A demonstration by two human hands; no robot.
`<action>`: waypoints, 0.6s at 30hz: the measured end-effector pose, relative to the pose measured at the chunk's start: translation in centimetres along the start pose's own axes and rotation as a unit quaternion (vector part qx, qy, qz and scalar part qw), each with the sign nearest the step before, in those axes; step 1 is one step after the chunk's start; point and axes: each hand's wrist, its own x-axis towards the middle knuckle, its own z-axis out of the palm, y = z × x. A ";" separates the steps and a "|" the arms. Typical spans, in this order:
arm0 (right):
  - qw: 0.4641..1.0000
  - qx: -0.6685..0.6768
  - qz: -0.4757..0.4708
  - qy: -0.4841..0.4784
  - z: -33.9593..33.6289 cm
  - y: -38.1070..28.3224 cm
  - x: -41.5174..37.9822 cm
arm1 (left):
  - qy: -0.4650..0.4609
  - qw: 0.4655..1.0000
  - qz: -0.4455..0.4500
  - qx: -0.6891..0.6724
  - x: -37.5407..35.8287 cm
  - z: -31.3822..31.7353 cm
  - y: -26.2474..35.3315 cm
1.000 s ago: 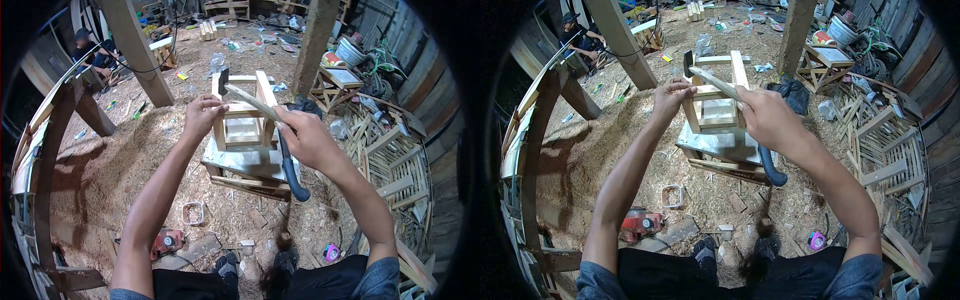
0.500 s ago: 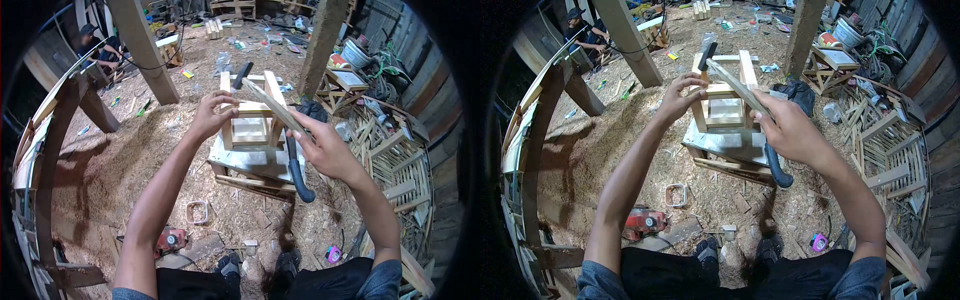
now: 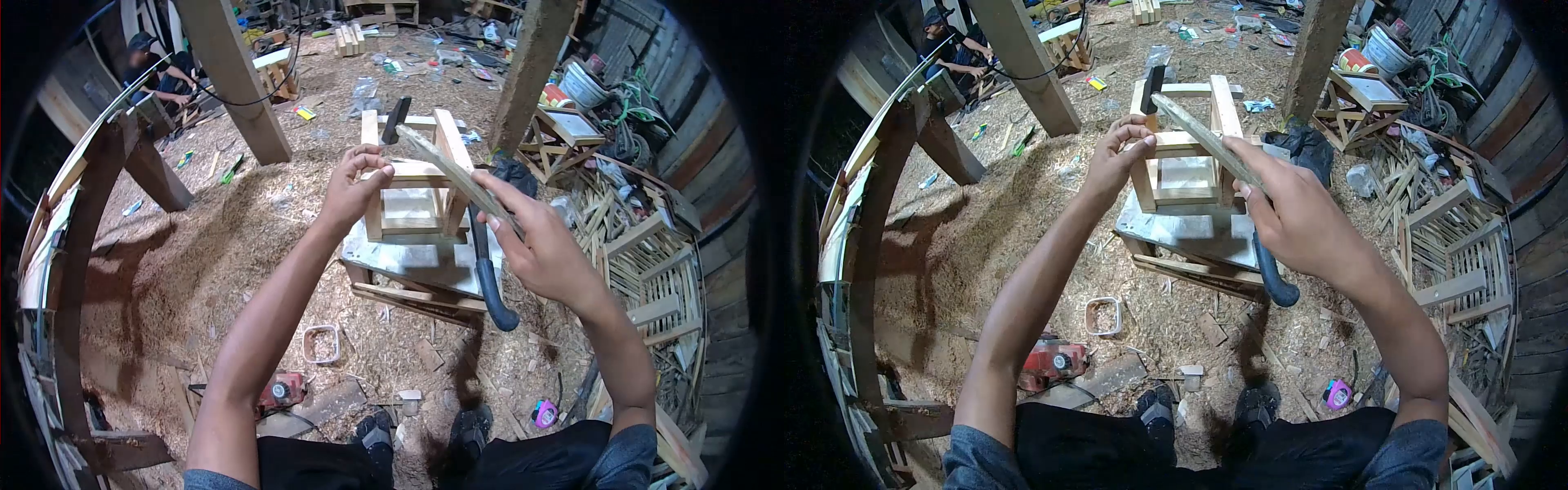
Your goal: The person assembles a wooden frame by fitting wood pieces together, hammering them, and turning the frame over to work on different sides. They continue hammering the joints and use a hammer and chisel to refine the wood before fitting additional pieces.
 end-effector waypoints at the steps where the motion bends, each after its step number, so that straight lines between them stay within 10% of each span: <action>1: 0.998 -0.048 -0.043 0.008 0.2 0.5 -0.1 | 0.001 1.000 -0.001 -0.001 -0.1 0.0 0.2; 18: 0.987 -0.114 -0.110 0.035 0.2 0.5 0.1 | 0.041 0.999 -0.009 0.006 0.0 0.4 0.0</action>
